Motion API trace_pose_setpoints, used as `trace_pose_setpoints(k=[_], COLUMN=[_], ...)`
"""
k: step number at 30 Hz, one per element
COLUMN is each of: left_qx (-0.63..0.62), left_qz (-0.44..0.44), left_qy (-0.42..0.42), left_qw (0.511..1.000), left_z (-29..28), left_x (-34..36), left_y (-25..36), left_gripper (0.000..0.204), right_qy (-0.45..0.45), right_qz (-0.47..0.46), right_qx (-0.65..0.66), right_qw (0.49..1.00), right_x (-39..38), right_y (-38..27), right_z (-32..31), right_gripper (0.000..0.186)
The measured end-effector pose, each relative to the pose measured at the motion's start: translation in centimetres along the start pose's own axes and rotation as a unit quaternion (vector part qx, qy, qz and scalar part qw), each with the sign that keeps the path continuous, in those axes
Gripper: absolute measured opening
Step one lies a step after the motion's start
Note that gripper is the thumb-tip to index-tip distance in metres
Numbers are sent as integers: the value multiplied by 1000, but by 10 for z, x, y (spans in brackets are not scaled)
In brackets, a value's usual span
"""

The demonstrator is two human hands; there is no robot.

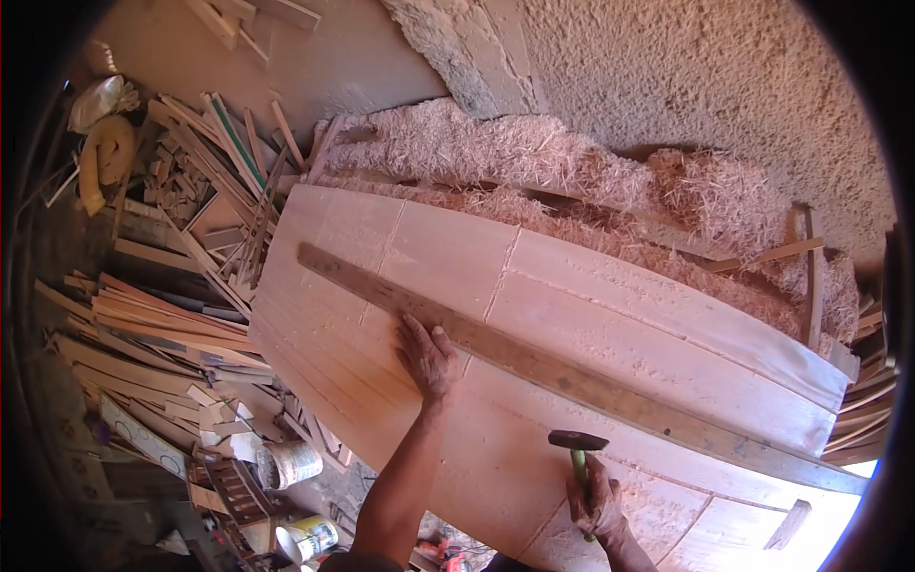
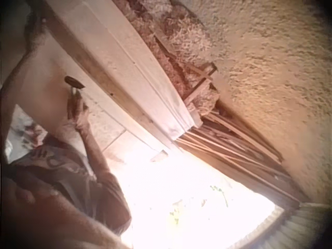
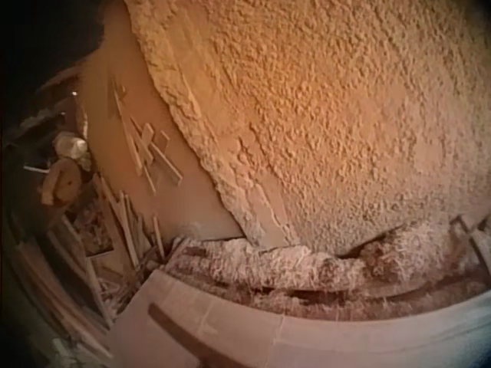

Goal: The person uses a handheld router to cut a groove into a large wooden board along a guide, then uses a hammer to nail a wooden strip into place.

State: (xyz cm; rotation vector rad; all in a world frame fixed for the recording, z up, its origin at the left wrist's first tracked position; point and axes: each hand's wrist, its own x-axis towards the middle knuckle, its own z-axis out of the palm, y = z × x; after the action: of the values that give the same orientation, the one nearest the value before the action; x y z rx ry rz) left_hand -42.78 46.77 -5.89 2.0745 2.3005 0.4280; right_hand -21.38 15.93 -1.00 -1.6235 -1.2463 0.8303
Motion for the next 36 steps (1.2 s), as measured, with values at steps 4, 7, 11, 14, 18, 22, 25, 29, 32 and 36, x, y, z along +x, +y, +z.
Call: trace_pose_setpoints(k=[4,7,11,14,18,22,25,29,32,36], left_qx=[6,12,2,-8,-12,-2,-4,8,10,3], left_qz=[6,11,13,4,4,10,9,11,10,13], left_qy=[-18,-30,-42,-55,-55,-53,-50,-56,-60,-58], left_qw=[1000,999,999,998,998,999,999,998,998,998], left_z=[1,-1,-5,-8,-8,-8,-9,-14,-17,-16], left_x=[-2,-2,-1,-1,-1,0,-1,-1,-1,-1], left_y=[-4,-4,-2,-1,0,0,2,6,9,9], left_gripper=[70,69,68,69,70,69,69,68,68,69], right_qy=[8,11,-5,-20,-64,-72,-161,-276,-296,-293], right_qz=[3,-19,-27,-44,-32,-75,-101,-151,-134,-140], right_qx=[7,-3,-22,-34,-32,-68,-149,-280,-305,-300], right_qw=[1000,1000,999,998,997,992,970,907,895,897], right_x=[-1,1,2,2,8,33,66,113,137,138], right_y=[5,7,6,6,2,-13,-28,-42,-46,-52], right_z=[2,2,3,1,-2,2,8,14,16,20], right_gripper=[57,56,58,56,51,54,58,59,61,59])
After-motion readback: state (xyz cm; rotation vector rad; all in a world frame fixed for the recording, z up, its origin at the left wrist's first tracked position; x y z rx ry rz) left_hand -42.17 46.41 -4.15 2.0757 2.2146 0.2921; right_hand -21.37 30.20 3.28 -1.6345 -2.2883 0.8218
